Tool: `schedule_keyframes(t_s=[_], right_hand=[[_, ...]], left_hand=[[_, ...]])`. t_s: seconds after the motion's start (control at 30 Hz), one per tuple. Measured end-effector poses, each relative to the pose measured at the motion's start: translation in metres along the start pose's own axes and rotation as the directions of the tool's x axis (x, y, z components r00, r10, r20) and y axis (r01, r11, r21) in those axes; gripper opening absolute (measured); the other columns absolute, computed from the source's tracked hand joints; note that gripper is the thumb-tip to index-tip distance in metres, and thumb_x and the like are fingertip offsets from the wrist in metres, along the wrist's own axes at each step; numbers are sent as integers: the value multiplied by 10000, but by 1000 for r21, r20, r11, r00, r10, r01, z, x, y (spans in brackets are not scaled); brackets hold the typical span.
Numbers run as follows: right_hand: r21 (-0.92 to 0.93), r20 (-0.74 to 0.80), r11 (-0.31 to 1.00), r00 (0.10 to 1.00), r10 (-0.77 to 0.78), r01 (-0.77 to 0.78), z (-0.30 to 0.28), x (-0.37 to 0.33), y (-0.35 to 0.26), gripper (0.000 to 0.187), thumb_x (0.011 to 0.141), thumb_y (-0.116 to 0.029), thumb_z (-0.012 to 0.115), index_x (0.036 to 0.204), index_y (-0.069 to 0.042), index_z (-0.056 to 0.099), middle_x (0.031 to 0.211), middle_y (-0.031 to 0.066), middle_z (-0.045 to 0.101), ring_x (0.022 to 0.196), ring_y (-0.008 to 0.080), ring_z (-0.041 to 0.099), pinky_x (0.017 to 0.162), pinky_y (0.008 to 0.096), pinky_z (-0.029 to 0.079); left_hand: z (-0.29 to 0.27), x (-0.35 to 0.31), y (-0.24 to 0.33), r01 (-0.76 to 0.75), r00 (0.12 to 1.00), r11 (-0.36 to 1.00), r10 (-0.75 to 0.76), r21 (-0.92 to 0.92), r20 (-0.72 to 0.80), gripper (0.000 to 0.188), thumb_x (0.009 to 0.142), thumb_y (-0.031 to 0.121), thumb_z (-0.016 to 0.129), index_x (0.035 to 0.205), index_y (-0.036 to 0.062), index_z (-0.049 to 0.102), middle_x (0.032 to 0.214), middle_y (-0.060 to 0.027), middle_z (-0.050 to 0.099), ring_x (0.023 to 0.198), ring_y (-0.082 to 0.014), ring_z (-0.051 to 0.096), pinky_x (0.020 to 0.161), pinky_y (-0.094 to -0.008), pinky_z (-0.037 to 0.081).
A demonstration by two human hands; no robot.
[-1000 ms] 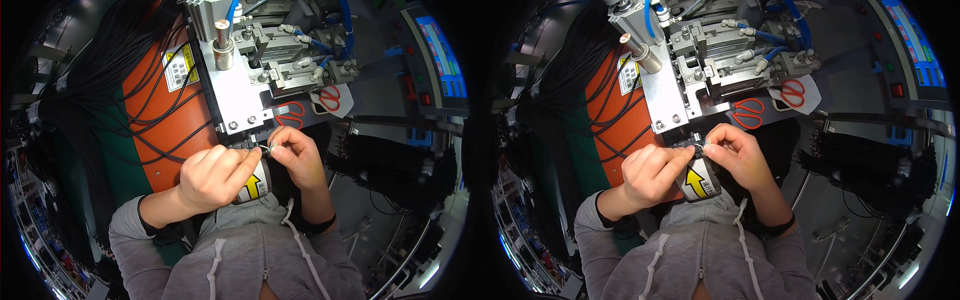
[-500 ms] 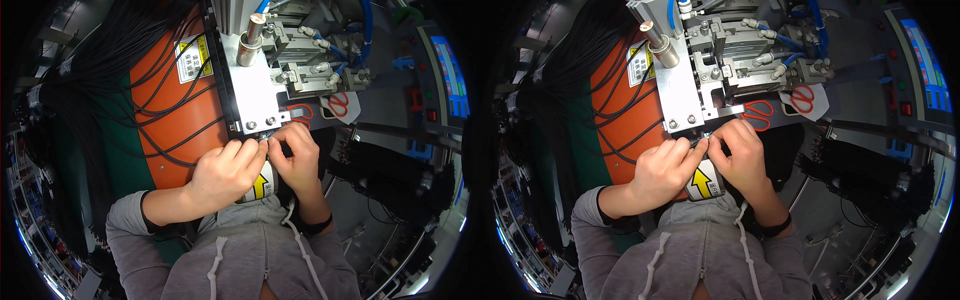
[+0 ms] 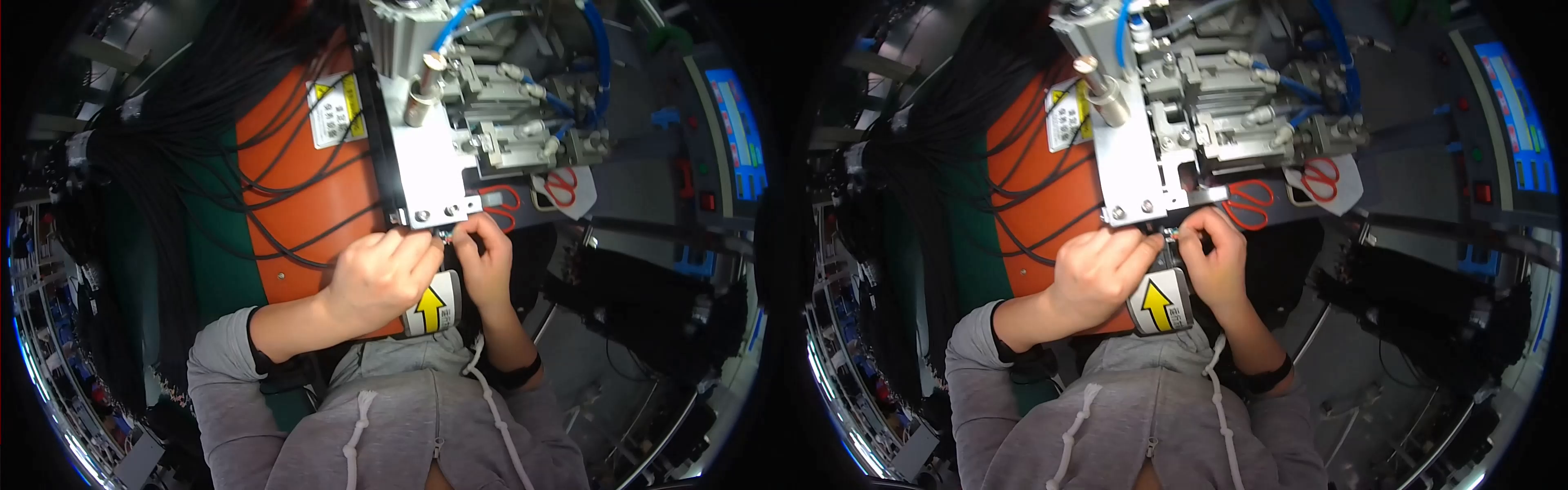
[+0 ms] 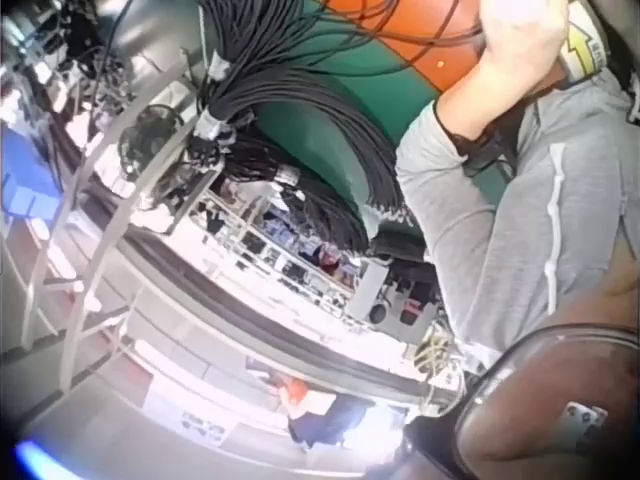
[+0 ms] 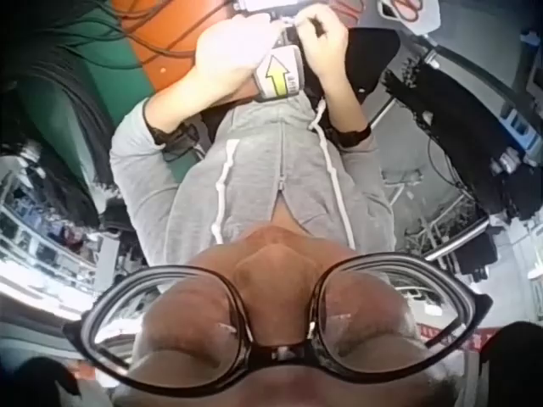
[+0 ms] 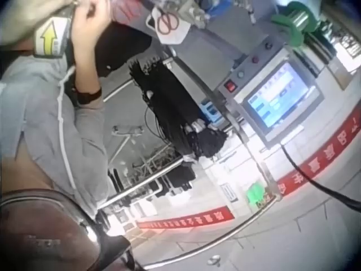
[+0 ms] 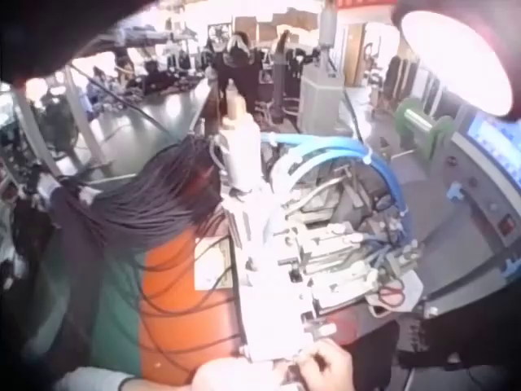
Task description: The person inserts the ends of individual wires into a machine one by one, then gathers the bundle of cables to move them aside before repeating the process with another bundle.
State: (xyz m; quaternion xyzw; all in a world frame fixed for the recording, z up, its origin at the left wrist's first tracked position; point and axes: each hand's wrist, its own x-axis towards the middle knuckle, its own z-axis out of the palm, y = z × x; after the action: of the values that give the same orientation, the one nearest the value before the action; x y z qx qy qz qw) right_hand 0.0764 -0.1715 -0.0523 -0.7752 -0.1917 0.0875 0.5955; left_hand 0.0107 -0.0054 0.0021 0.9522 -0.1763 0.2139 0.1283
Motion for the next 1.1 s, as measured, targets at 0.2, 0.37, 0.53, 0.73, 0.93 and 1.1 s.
schedule_keyframes(t_s=[0.2,0.37,0.53,0.73,0.93,1.1], right_hand=[[204,12,955,976,218,-215,1,-8,-1,69,877,-36,605,831,-16,557,775,-21,555,678,69,491,616,226,407],[234,-67,959,981,181,-161,-3,-5,-15,61,880,-33,577,840,-12,536,780,18,532,734,80,480,673,215,388],[266,-18,938,974,-226,223,1,-2,-78,5,882,13,540,877,13,538,835,50,545,751,113,502,696,229,402],[278,859,837,512,3,-471,83,0,-141,414,918,-71,578,1303,50,490,1203,168,592,1123,216,561,950,303,432],[4,817,878,508,272,-478,214,21,-136,718,913,-364,604,1425,62,335,1417,202,438,1338,249,373,1088,367,299],[174,667,868,704,244,-465,267,46,-120,676,942,-433,528,1382,62,395,1369,196,493,1288,281,445,1049,365,352]], left_hand=[[-13,-11,13,83,995,995,-86,59,48,181,743,91,656,919,63,688,755,0,536,610,-115,537,502,-240,403],[-19,-27,13,159,963,963,-200,219,182,188,779,87,643,960,54,683,813,-13,576,643,-131,577,546,-253,454],[-56,-46,-15,365,915,927,-374,82,155,227,807,134,657,1013,40,671,941,-38,630,747,-189,637,624,-283,513],[-131,-106,-128,639,752,722,-512,266,-414,563,844,242,682,1313,-4,490,1236,-192,549,1195,-363,494,1028,-425,398],[-115,-148,-203,757,341,288,-940,-587,-22,677,817,299,745,1310,-62,454,1182,-171,587,1108,-274,568,958,-385,443],[-109,-121,-225,602,312,176,-950,-779,27,422,822,180,728,1141,-52,576,1031,-125,657,944,-225,645,819,-351,513]])
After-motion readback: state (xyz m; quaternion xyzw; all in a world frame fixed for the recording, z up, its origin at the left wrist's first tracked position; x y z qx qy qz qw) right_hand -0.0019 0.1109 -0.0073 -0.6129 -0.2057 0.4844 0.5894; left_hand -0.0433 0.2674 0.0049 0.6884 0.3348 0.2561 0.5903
